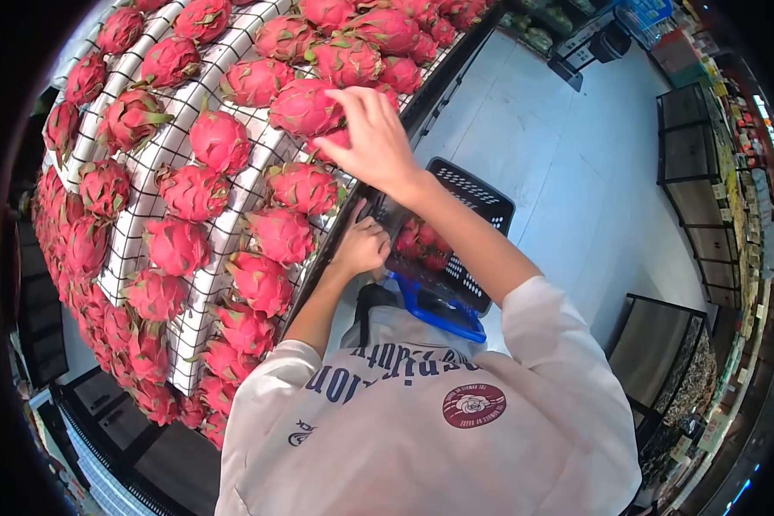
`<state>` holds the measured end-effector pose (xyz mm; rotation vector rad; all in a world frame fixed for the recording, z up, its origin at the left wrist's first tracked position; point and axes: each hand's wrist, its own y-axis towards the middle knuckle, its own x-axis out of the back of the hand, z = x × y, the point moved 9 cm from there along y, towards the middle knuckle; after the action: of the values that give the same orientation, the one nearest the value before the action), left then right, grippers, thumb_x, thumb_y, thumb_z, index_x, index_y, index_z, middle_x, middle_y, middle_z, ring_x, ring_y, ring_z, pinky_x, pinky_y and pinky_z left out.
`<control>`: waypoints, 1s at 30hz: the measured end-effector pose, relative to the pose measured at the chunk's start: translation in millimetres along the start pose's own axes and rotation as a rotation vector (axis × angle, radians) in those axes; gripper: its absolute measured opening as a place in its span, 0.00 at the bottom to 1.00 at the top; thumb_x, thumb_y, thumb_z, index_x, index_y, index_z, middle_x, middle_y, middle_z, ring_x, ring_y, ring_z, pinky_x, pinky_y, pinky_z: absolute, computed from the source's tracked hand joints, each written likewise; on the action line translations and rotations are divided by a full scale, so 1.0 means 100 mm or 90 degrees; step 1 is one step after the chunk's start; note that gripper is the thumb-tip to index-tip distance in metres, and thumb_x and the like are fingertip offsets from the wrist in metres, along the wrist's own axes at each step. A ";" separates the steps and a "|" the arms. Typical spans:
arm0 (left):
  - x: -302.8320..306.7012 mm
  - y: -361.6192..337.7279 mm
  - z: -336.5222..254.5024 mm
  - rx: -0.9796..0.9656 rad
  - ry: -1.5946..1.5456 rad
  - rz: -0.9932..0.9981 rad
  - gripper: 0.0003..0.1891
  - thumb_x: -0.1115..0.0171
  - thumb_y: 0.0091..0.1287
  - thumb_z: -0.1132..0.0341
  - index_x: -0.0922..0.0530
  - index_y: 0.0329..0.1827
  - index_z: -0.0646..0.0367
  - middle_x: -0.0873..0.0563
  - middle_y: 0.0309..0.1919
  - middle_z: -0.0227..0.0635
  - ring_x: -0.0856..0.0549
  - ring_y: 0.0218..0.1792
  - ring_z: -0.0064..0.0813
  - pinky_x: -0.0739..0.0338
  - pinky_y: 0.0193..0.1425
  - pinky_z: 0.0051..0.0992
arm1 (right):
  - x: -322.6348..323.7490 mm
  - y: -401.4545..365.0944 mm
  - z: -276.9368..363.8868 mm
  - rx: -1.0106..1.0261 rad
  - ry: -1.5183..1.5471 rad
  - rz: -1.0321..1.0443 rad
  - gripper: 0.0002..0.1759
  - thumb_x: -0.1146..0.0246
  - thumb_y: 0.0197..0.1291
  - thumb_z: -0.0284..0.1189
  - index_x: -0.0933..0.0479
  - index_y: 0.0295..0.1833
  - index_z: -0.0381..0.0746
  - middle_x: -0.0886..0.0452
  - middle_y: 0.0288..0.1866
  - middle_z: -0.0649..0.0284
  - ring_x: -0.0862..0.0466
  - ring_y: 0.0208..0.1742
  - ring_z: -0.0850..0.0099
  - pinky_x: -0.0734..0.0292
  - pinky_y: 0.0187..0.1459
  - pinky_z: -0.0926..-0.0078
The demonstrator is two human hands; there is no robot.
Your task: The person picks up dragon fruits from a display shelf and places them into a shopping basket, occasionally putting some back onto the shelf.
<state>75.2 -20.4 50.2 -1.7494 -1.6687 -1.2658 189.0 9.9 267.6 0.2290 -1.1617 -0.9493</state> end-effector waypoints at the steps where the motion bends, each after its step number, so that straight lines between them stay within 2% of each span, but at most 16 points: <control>1: 0.00 0.00 0.00 -0.012 0.008 -0.012 0.09 0.39 0.56 0.64 0.16 0.22 0.59 0.14 0.25 0.35 0.18 0.40 0.35 0.52 0.84 0.53 | -0.08 0.10 0.08 0.012 -0.033 0.019 0.44 0.22 0.50 0.42 0.32 0.70 0.40 0.29 0.64 0.49 0.28 0.66 0.50 0.30 0.66 0.55; 3: -0.01 0.02 0.00 -0.013 0.005 -0.021 0.10 0.39 0.56 0.64 0.16 0.22 0.59 0.14 0.25 0.35 0.17 0.40 0.36 0.52 0.84 0.54 | -0.28 0.24 0.20 0.040 -0.100 0.059 0.53 0.20 0.47 0.44 0.38 0.76 0.43 0.36 0.71 0.44 0.35 0.72 0.46 0.35 0.70 0.49; 7: -0.01 -0.01 0.01 0.009 0.002 -0.020 0.10 0.39 0.55 0.64 0.16 0.22 0.58 0.14 0.25 0.35 0.17 0.40 0.36 0.51 0.83 0.55 | -0.63 0.28 0.15 0.066 -0.188 0.100 0.56 0.20 0.45 0.43 0.41 0.78 0.42 0.39 0.74 0.42 0.38 0.76 0.45 0.40 0.72 0.46; 13: -0.07 -0.02 0.07 0.008 -0.004 -0.030 0.09 0.37 0.53 0.63 0.16 0.20 0.57 0.15 0.24 0.36 0.18 0.41 0.37 0.48 0.83 0.54 | -0.66 0.31 0.07 0.070 -0.175 0.107 0.54 0.18 0.42 0.37 0.38 0.75 0.44 0.33 0.68 0.48 0.33 0.71 0.50 0.37 0.67 0.48; 17: -0.10 -0.03 0.09 0.017 -0.014 -0.030 0.10 0.38 0.54 0.62 0.16 0.21 0.56 0.14 0.24 0.35 0.17 0.41 0.36 0.48 0.83 0.52 | -0.65 0.33 0.02 0.065 -0.169 0.105 0.52 0.19 0.42 0.39 0.36 0.74 0.44 0.32 0.67 0.50 0.31 0.69 0.51 0.34 0.66 0.50; 22: -0.08 -0.02 0.07 0.009 0.010 -0.034 0.11 0.38 0.55 0.61 0.16 0.20 0.56 0.14 0.24 0.35 0.17 0.41 0.35 0.50 0.84 0.52 | -0.38 0.41 -0.06 0.011 0.006 0.011 0.56 0.17 0.40 0.45 0.37 0.73 0.38 0.28 0.64 0.47 0.29 0.67 0.49 0.32 0.68 0.54; 24: -0.07 -0.02 0.07 -0.002 0.012 -0.034 0.11 0.38 0.55 0.61 0.16 0.20 0.56 0.14 0.24 0.35 0.17 0.41 0.35 0.50 0.84 0.53 | -0.28 0.42 -0.10 -0.021 0.037 0.007 0.57 0.17 0.42 0.45 0.38 0.74 0.35 0.28 0.65 0.47 0.28 0.69 0.52 0.32 0.70 0.56; 26: -0.08 -0.01 0.07 -0.002 0.004 -0.026 0.11 0.39 0.55 0.62 0.16 0.20 0.56 0.15 0.23 0.35 0.17 0.40 0.35 0.50 0.84 0.53 | -0.16 0.35 -0.22 -0.150 0.230 0.008 0.56 0.17 0.43 0.45 0.38 0.74 0.35 0.29 0.69 0.49 0.28 0.71 0.56 0.32 0.72 0.60; 27: -0.09 -0.01 0.07 -0.006 0.003 -0.022 0.11 0.39 0.55 0.62 0.16 0.20 0.56 0.15 0.23 0.35 0.17 0.40 0.35 0.50 0.84 0.53 | -0.14 0.26 -0.33 -0.174 0.263 0.015 0.55 0.17 0.46 0.43 0.39 0.74 0.34 0.30 0.71 0.52 0.28 0.72 0.61 0.32 0.73 0.64; 28: -0.07 -0.01 0.07 -0.004 0.001 -0.032 0.10 0.39 0.55 0.62 0.16 0.20 0.56 0.14 0.23 0.35 0.17 0.40 0.35 0.50 0.84 0.52 | -0.09 0.15 -0.38 -0.180 0.262 0.011 0.55 0.17 0.46 0.43 0.39 0.74 0.34 0.30 0.71 0.52 0.28 0.72 0.61 0.32 0.73 0.64; 30: -0.06 -0.01 0.07 -0.007 -0.009 -0.028 0.10 0.39 0.55 0.62 0.15 0.20 0.56 0.14 0.23 0.35 0.17 0.40 0.35 0.50 0.84 0.52 | 0.02 -0.21 -0.58 -0.301 0.412 -0.046 0.53 0.17 0.48 0.39 0.40 0.74 0.33 0.29 0.69 0.52 0.27 0.71 0.63 0.31 0.71 0.65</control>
<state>77.5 -18.1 41.3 -1.7410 -1.7198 -1.2869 227.6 -22.2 231.6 0.1745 -0.3248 -1.0769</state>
